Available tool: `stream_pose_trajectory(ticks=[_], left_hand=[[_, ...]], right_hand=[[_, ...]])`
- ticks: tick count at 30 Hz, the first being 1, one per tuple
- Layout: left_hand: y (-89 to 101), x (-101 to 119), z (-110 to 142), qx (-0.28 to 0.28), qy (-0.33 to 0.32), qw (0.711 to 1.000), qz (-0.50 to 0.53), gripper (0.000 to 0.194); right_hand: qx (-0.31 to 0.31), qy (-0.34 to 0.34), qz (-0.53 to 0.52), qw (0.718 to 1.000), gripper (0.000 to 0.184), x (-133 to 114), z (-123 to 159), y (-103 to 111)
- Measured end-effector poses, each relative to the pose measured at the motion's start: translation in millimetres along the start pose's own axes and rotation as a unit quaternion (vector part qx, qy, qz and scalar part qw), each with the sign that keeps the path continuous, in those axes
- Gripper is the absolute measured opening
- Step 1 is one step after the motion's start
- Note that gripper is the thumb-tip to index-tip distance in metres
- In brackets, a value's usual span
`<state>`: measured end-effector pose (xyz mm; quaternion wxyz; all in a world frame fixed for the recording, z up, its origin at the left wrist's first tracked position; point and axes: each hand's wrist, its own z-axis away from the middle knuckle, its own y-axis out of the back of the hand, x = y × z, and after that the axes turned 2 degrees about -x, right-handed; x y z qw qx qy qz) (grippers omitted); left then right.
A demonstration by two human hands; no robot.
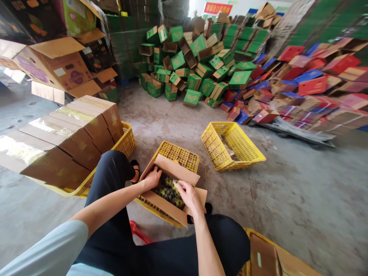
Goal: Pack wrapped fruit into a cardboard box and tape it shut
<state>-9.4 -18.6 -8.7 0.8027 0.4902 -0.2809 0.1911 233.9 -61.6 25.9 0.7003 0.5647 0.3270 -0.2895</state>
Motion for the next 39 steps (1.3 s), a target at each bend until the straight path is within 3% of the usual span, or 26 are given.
stream_pose_trajectory(ticks=[6, 13, 17, 19, 23, 27, 30, 35, 39], left_hand=[[-5.9, -0.7, 1.3, 0.004, 0.033, 0.998, -0.054, 0.028], [-3.8, -5.1, 2.0, -0.011, 0.026, 0.999, 0.019, 0.036], [10.3, -7.6, 9.5, -0.005, -0.002, 0.992, 0.124, 0.015], [19.4, -7.5, 13.5, -0.004, -0.010, 0.980, 0.197, 0.011], [29.0, -2.3, 20.7, -0.018, -0.004, 0.934, 0.356, 0.022], [24.1, 7.3, 23.8, -0.027, 0.013, 0.881, 0.471, 0.026], [19.3, 13.5, 24.9, -0.032, 0.035, 0.852, 0.521, 0.027], [22.8, 19.8, 33.7, -0.051, 0.052, 0.821, 0.566, 0.049], [23.4, 23.3, 39.1, -0.108, 0.024, 0.842, 0.527, 0.063]], right_hand=[[-0.031, 0.014, 0.132, 0.991, 0.051, -1.3, 3.4, -13.9], [-0.015, 0.015, 0.127, 0.992, 0.041, 5.2, 0.7, -11.8], [0.005, 0.033, 0.087, 0.996, 0.036, 1.6, -0.6, -6.7], [0.007, 0.041, 0.065, 0.997, 0.037, -0.3, -2.5, -4.5], [-0.018, 0.029, -0.045, 0.998, 0.047, -5.3, -5.0, -8.6], [-0.126, -0.015, -0.219, 0.968, 0.065, -17.3, -2.3, -16.3], [-0.193, -0.045, -0.274, 0.941, 0.062, -27.4, 0.9, -16.0], [-0.120, -0.018, -0.244, 0.962, 0.052, -28.8, 0.6, -9.3], [-0.097, 0.026, -0.177, 0.979, 0.048, -23.0, 0.3, -10.8]])
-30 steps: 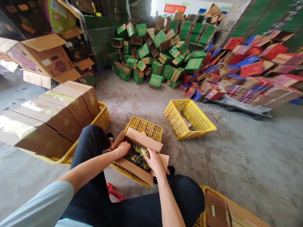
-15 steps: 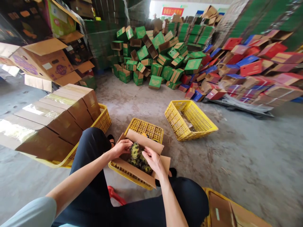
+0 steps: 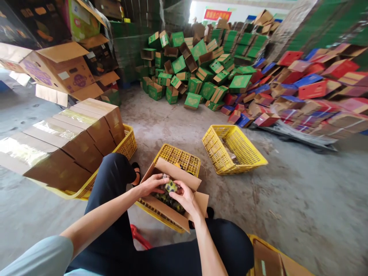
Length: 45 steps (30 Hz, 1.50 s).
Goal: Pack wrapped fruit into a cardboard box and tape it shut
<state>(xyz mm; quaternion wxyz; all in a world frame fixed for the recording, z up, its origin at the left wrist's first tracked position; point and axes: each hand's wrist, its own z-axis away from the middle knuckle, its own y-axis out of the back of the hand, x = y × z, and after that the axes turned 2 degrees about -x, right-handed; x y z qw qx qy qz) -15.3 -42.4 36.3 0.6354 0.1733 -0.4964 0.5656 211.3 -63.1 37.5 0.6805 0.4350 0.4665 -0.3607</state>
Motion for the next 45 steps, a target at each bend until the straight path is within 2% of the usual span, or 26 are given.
stream_pose_trajectory(ticks=[4, 7, 8, 10, 13, 14, 17, 20, 23, 24, 28, 31, 33, 36, 40, 45], left_hand=[[4.0, -5.7, -6.0, 0.012, -0.014, 0.999, -0.042, 0.061], [17.0, -7.2, -10.7, 0.077, -0.074, 0.984, -0.143, 0.053], [21.7, -7.1, -11.3, 0.097, -0.094, 0.969, -0.206, 0.047], [28.5, -7.7, -10.9, 0.108, -0.118, 0.917, -0.366, 0.035], [27.7, -15.7, -8.4, 0.066, -0.123, 0.828, -0.542, 0.021], [25.0, -20.3, -7.8, 0.052, -0.121, 0.812, -0.569, 0.019], [16.0, -33.7, -8.4, 0.030, -0.106, 0.790, -0.603, 0.019], [10.4, -37.1, -14.6, 0.011, -0.091, 0.747, -0.658, 0.022], [4.1, -30.9, -25.9, -0.023, -0.079, 0.705, -0.705, 0.011], [0.7, -28.8, -30.1, -0.038, -0.077, 0.700, -0.709, 0.015], [-18.2, -31.0, -44.4, -0.083, -0.071, 0.702, -0.703, 0.041], [-28.4, -39.8, -48.2, -0.069, -0.066, 0.714, -0.694, 0.042], [-28.3, -42.7, -46.8, -0.059, -0.068, 0.725, -0.683, 0.041], [-16.4, -37.8, -40.2, -0.056, -0.079, 0.746, -0.659, 0.036], [11.0, -20.8, -27.8, -0.044, -0.093, 0.781, -0.615, 0.038], [31.3, -7.3, -13.0, -0.007, -0.104, 0.836, -0.538, 0.023]], right_hand=[[0.001, 0.011, 0.033, 0.999, 0.053, 5.2, 0.3, -2.6], [0.047, 0.022, 0.102, 0.993, 0.052, 11.3, -1.5, 2.7], [0.066, 0.027, 0.145, 0.987, 0.049, 14.0, -2.2, 5.9], [0.086, 0.025, 0.231, 0.969, 0.044, 19.7, -3.1, 12.1], [0.069, -0.008, 0.296, 0.953, 0.046, 25.6, -1.2, 15.1], [0.060, -0.021, 0.307, 0.950, 0.052, 26.2, 0.1, 13.7], [0.021, -0.054, 0.355, 0.933, 0.065, 24.1, 3.2, 6.8], [0.008, -0.072, 0.379, 0.922, 0.053, 19.8, 2.5, 4.5], [0.040, -0.082, 0.385, 0.919, 0.043, 16.6, -0.7, 10.4], [0.051, -0.084, 0.386, 0.917, 0.042, 15.8, -1.6, 13.2], [0.092, -0.084, 0.383, 0.915, 0.036, 12.6, -1.8, 22.9], [0.120, -0.082, 0.377, 0.915, 0.036, 10.6, 1.7, 27.1], [0.135, -0.082, 0.369, 0.916, 0.036, 9.9, 4.7, 29.6], [0.153, -0.079, 0.345, 0.923, 0.035, 10.8, 8.4, 33.7], [0.165, -0.069, 0.285, 0.942, 0.034, 15.0, 10.1, 35.0], [0.137, -0.060, 0.168, 0.974, 0.034, 17.8, 10.0, 24.3]])
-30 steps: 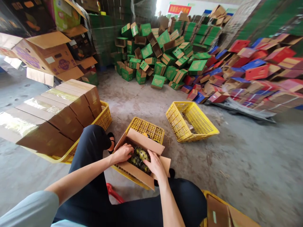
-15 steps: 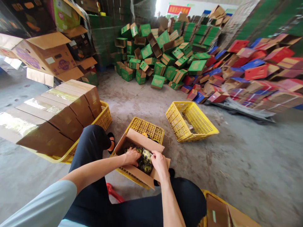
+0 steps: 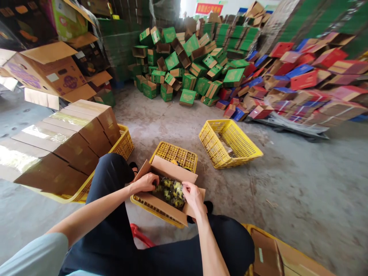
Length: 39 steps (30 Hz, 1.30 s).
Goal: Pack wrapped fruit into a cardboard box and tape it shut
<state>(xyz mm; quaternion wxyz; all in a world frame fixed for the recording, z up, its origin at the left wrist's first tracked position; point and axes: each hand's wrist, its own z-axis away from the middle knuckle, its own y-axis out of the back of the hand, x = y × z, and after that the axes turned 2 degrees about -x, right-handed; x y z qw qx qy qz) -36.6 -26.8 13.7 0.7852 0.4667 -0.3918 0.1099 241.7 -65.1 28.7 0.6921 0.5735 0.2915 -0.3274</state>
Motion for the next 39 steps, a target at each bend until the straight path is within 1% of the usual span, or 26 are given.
stream_pose_trajectory(ticks=[4, 7, 10, 12, 14, 16, 19, 20, 22, 24, 26, 28, 32, 36, 39], left_hand=[[1.5, 3.4, 6.2, 0.038, 0.021, 0.994, 0.098, 0.018], [2.1, 5.4, 5.6, 0.056, 0.050, 0.979, 0.187, 0.014], [3.9, 5.0, 2.7, 0.072, 0.099, 0.950, 0.289, 0.013], [3.9, 5.3, 0.9, 0.076, 0.127, 0.922, 0.358, 0.018], [1.9, 7.6, -1.0, 0.070, 0.141, 0.894, 0.420, 0.023], [-1.8, 12.3, -3.7, 0.061, 0.142, 0.868, 0.471, 0.024], [-7.9, 22.0, -9.1, 0.050, 0.141, 0.837, 0.527, 0.021], [-9.5, 25.2, -10.5, 0.048, 0.142, 0.828, 0.540, 0.020], [-12.0, 30.6, -11.3, 0.045, 0.146, 0.815, 0.559, 0.024], [-14.3, 33.9, -9.2, 0.024, 0.146, 0.812, 0.565, 0.036], [-16.7, 34.9, -5.3, -0.002, 0.132, 0.823, 0.552, 0.049], [-19.2, 34.3, -1.9, -0.013, 0.116, 0.834, 0.539, 0.057], [-21.0, 32.6, -0.2, 0.006, 0.108, 0.833, 0.542, 0.058], [-19.8, 34.6, -1.3, 0.038, 0.085, 0.851, 0.516, 0.058], [-21.3, 37.3, -2.0, 0.063, 0.076, 0.856, 0.508, 0.061]], right_hand=[[-0.035, -0.002, -0.072, 0.997, 0.037, -3.0, 1.9, -6.7], [-0.040, -0.009, -0.093, 0.995, 0.039, -2.7, -0.8, -8.2], [-0.031, -0.010, -0.099, 0.995, 0.037, -2.8, -4.4, -6.9], [-0.016, 0.000, -0.096, 0.995, 0.035, -6.0, -5.0, -4.8], [-0.007, 0.020, -0.092, 0.996, 0.034, -12.4, -3.5, -2.6], [-0.035, 0.033, -0.108, 0.993, 0.039, -20.2, -0.6, -1.2], [-0.132, 0.032, -0.155, 0.978, 0.051, -29.3, 3.6, -0.9], [-0.155, 0.030, -0.163, 0.974, 0.053, -31.0, 4.6, -0.8], [-0.164, 0.029, -0.160, 0.973, 0.051, -32.5, 5.6, -0.2], [-0.146, 0.036, -0.149, 0.977, 0.049, -32.8, 6.0, 1.3], [-0.128, 0.048, -0.140, 0.981, 0.047, -33.0, 6.2, 2.8], [-0.121, 0.056, -0.136, 0.982, 0.044, -33.4, 6.6, 3.9], [-0.122, 0.054, -0.146, 0.980, 0.043, -34.8, 8.2, 5.8], [-0.132, 0.038, -0.166, 0.977, 0.045, -36.6, 8.7, 8.9], [-0.129, 0.031, -0.177, 0.975, 0.048, -36.9, 8.0, 9.6]])
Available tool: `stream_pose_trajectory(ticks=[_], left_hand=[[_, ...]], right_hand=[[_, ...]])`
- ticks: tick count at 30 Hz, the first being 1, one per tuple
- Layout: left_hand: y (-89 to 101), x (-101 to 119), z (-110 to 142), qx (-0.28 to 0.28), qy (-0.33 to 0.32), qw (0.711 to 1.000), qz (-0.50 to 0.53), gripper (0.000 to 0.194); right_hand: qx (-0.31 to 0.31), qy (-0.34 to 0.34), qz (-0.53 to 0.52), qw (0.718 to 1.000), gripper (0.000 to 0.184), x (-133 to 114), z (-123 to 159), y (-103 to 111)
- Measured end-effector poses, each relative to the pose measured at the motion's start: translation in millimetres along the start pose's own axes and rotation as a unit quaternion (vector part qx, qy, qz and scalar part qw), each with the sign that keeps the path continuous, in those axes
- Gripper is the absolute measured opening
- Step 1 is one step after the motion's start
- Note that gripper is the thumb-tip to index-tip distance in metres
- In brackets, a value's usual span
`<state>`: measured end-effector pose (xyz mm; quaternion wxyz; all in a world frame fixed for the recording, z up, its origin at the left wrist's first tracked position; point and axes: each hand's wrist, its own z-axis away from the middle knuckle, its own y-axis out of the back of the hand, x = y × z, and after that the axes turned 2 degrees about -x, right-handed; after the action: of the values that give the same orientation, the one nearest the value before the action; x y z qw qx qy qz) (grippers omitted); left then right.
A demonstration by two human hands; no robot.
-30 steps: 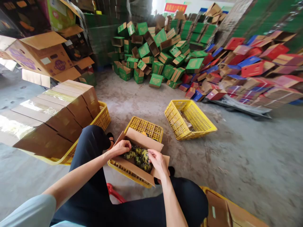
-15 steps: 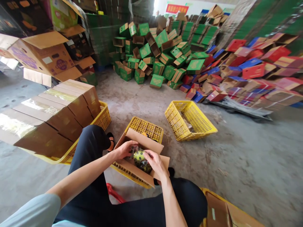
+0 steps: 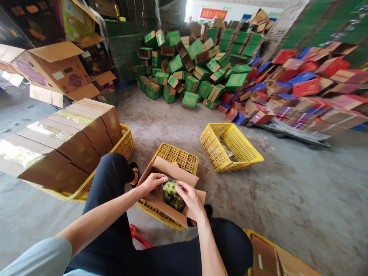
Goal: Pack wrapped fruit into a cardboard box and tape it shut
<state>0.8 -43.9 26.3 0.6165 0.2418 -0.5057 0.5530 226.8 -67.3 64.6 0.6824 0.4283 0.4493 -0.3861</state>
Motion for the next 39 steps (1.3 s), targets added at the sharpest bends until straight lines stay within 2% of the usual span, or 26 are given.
stream_pose_trajectory(ticks=[9, 11, 14, 17, 19, 21, 23, 25, 28, 32, 36, 39], left_hand=[[-15.9, 0.0, 3.5, 0.102, -0.005, 0.994, 0.032, 0.069], [-21.8, 1.8, 7.2, 0.094, 0.000, 0.994, 0.063, 0.069], [-31.2, 3.2, 14.4, 0.043, -0.020, 0.994, 0.102, 0.065], [-37.0, 2.7, 20.5, 0.040, -0.026, 0.990, 0.132, 0.075], [-37.5, 2.1, 23.4, 0.040, -0.021, 0.987, 0.155, 0.087], [-35.7, 2.0, 25.5, 0.009, -0.027, 0.985, 0.168, 0.094], [-33.1, 2.2, 26.9, -0.032, -0.043, 0.987, 0.154, 0.094], [-31.3, 1.6, 27.7, -0.048, -0.051, 0.990, 0.124, 0.087], [-31.5, -1.1, 28.0, -0.022, -0.044, 0.992, 0.112, 0.078], [-34.6, -3.3, 29.3, 0.023, -0.041, 0.987, 0.154, 0.071], [-35.6, 0.4, 31.2, -0.001, -0.050, 0.982, 0.183, 0.065], [-35.2, 3.3, 30.4, 0.002, -0.033, 0.982, 0.185, 0.063]], right_hand=[[0.060, -0.011, -0.075, 0.995, 0.056, 11.0, -2.5, 4.8], [0.085, -0.015, -0.083, 0.993, 0.056, 11.3, -1.9, 6.4], [0.121, -0.025, -0.080, 0.989, 0.058, 9.4, -0.2, 8.1], [0.137, -0.037, -0.069, 0.988, 0.061, 7.5, 1.5, 9.7], [0.146, -0.036, -0.065, 0.986, 0.063, 7.4, 2.2, 11.1], [0.158, -0.032, -0.058, 0.985, 0.065, 8.2, 2.5, 12.6], [0.166, -0.030, -0.047, 0.985, 0.067, 9.0, 2.8, 13.7], [0.167, -0.030, -0.035, 0.985, 0.069, 9.1, 3.1, 13.8], [0.167, -0.035, -0.031, 0.985, 0.067, 7.8, 3.4, 11.9], [0.168, -0.043, -0.059, 0.983, 0.059, 6.5, 2.8, 8.2], [0.154, -0.038, -0.079, 0.984, 0.056, 5.2, 3.4, 8.2], [0.138, 0.021, -0.052, 0.989, 0.055, 1.1, 5.7, 10.0]])
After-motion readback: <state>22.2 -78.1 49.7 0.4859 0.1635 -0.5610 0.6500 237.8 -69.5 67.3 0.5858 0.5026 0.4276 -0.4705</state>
